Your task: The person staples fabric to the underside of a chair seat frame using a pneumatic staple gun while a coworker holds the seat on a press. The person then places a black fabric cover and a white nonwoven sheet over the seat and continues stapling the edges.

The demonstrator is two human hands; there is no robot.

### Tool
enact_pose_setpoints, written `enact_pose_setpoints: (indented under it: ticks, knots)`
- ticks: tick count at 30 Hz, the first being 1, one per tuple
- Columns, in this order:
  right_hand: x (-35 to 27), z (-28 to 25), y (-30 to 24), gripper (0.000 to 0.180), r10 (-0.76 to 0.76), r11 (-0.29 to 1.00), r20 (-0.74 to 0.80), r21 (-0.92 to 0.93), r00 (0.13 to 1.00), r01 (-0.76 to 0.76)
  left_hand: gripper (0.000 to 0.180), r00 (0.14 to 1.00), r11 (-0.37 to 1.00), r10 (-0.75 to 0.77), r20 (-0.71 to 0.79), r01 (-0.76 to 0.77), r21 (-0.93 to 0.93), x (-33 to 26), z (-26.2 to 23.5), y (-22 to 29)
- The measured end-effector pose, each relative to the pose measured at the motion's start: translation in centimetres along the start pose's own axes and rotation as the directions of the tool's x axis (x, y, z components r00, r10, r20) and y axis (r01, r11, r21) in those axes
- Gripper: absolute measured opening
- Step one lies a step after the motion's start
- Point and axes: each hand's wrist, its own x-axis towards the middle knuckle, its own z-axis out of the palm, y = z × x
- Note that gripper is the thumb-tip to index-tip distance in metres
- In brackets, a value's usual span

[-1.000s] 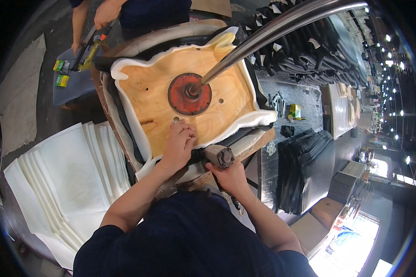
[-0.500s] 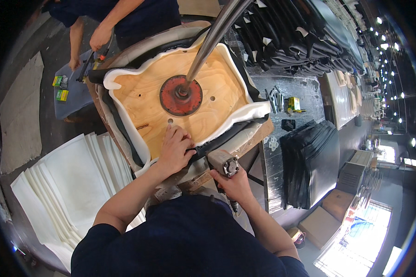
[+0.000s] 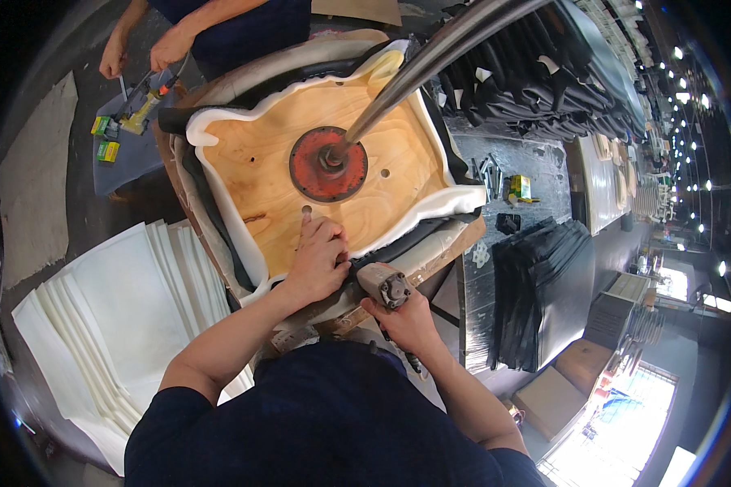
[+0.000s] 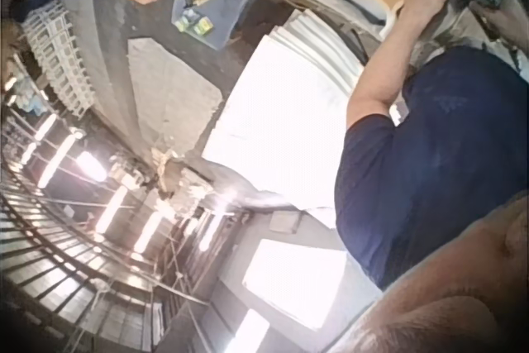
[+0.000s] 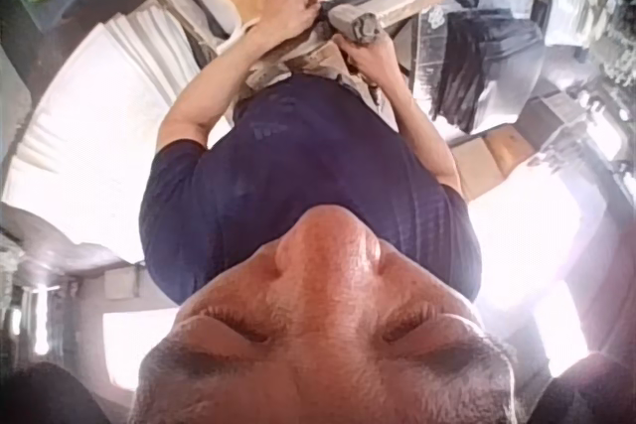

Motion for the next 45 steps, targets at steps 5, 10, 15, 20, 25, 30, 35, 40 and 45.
enact_pose_setpoints:
  ticks: [5,10,15,20,25,30,35,40,45]
  knots:
    - [0.8,0.1,0.5,0.063,-0.133,0.981,-0.031,-0.144,0.991,0.128,0.018,1.0,1.0,-0.011,0.004,0.011,-0.005,0.2,-0.1,0.2]
    - [1.4,0.3,-0.2,0.061,-0.168,0.966,-0.041,-0.208,0.985,0.156,0.017,1.0,1.0,-0.003,-0.007,0.003,-0.001,0.2,-0.3,0.3]
    - [1.6,0.4,-0.5,0.058,-0.194,0.952,-0.049,-0.252,0.98,0.175,0.016,1.0,1.0,-0.002,-0.023,0.002,0.002,0.2,-0.2,0.2]
    - [1.5,0.5,-0.9,0.052,-0.135,0.964,-0.053,-0.237,0.989,0.119,0.015,0.998,1.0,0.004,-0.056,-0.005,-0.015,-0.1,0.1,0.3]
    - [2.6,0.9,-0.1,0.044,-0.386,0.876,-0.051,-0.334,0.921,0.349,0.014,0.999,1.0,0.015,0.039,-0.014,-0.015,0.1,-0.4,-0.3]
    - [2.1,-0.9,-1.0,0.031,0.034,0.982,0.061,0.183,0.998,-0.045,0.052,1.0,0.991,-0.002,-0.003,0.003,0.134,-1.9,-2.4,-0.9]
    - [0.0,-0.8,1.6,0.033,-0.035,0.988,-0.101,0.146,0.994,0.049,0.098,0.971,0.93,-0.186,0.153,0.124,0.346,-3.3,-3.0,1.9]
    - [-1.0,-0.5,2.3,0.049,-0.071,0.989,-0.098,0.124,0.993,0.083,0.102,0.977,0.9,-0.2,0.077,0.152,0.409,-3.3,-1.4,2.4]
    - [-0.8,0.4,1.5,0.06,-0.052,0.997,-0.03,0.049,0.998,0.054,0.084,0.98,0.907,-0.201,-0.002,0.187,0.377,-3.0,-0.6,1.7]
